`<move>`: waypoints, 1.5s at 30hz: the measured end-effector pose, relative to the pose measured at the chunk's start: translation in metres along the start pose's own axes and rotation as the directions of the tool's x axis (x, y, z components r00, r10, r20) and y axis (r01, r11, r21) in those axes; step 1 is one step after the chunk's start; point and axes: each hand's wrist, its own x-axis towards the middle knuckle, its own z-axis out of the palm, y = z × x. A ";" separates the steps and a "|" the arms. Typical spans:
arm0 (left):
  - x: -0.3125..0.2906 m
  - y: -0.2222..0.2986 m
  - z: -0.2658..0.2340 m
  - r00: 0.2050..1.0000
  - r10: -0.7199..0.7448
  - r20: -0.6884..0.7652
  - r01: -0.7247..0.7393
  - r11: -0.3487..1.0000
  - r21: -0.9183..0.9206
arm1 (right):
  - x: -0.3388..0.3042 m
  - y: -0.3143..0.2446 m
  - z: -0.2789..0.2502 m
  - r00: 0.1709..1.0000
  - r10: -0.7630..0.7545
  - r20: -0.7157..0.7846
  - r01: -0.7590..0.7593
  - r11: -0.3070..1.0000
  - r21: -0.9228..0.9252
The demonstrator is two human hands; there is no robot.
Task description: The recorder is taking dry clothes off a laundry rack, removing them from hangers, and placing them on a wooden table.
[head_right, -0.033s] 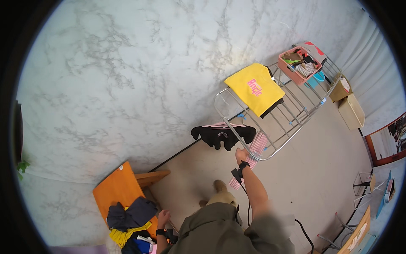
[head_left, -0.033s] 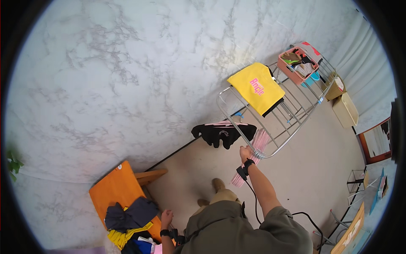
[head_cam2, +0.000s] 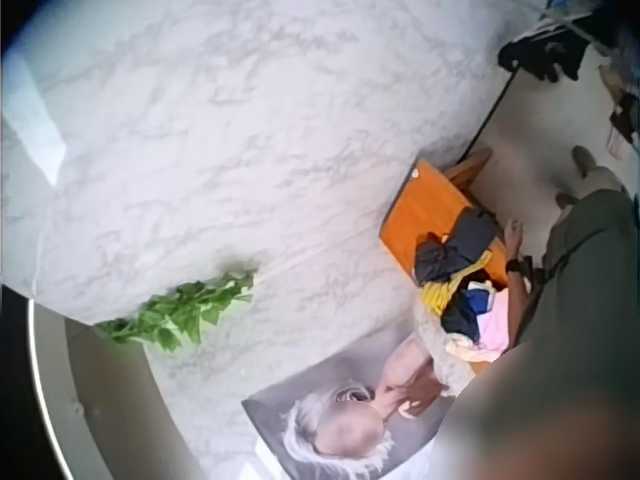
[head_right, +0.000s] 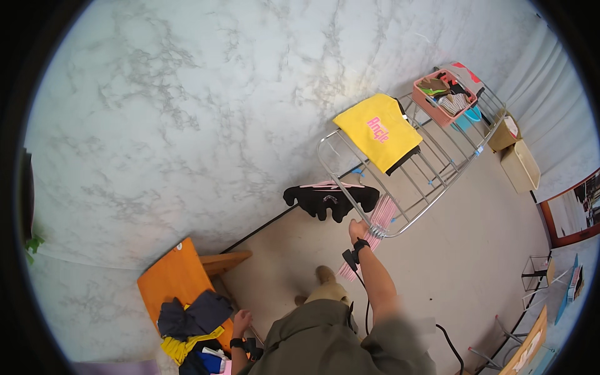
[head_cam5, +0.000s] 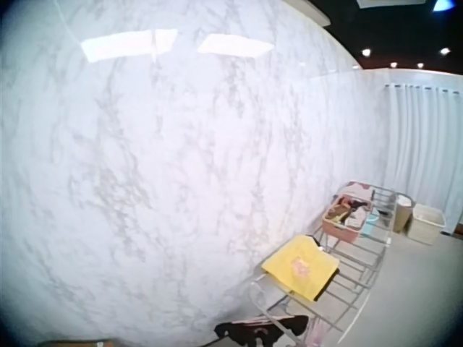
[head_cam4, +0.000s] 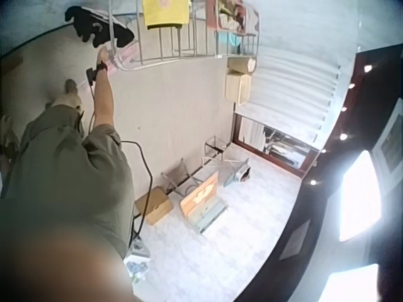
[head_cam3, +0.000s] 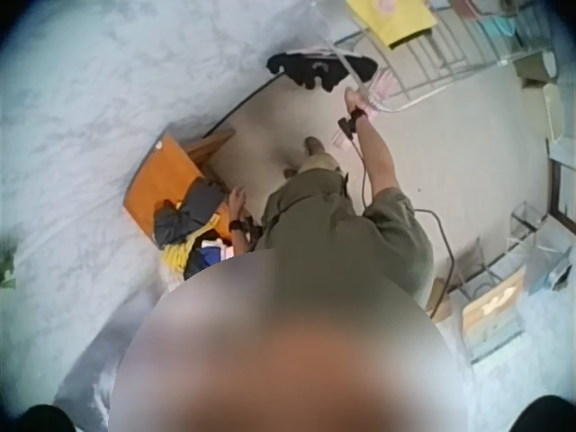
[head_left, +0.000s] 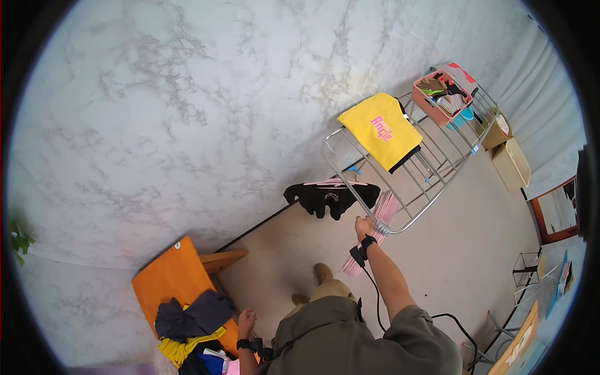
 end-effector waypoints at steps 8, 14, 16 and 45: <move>-0.020 0.016 -0.001 0.994 -0.101 -0.039 0.090 0.972 -0.217 | -0.010 -0.030 0.015 0.992 -0.042 -0.118 0.029 0.994 -0.107; -0.039 0.014 -0.006 0.990 -0.116 -0.075 0.092 0.958 -0.273 | 0.012 -0.067 0.068 0.981 -0.006 0.195 -0.087 0.881 0.465; -0.046 0.011 -0.006 0.984 -0.152 -0.092 0.118 0.947 -0.298 | 0.022 -0.079 0.086 0.935 -0.012 0.355 -0.193 0.821 0.537; -0.092 0.222 -0.088 0.573 0.342 -0.745 -0.353 0.923 0.152 | -0.316 -0.202 0.057 0.205 -0.260 0.944 -0.596 0.732 0.331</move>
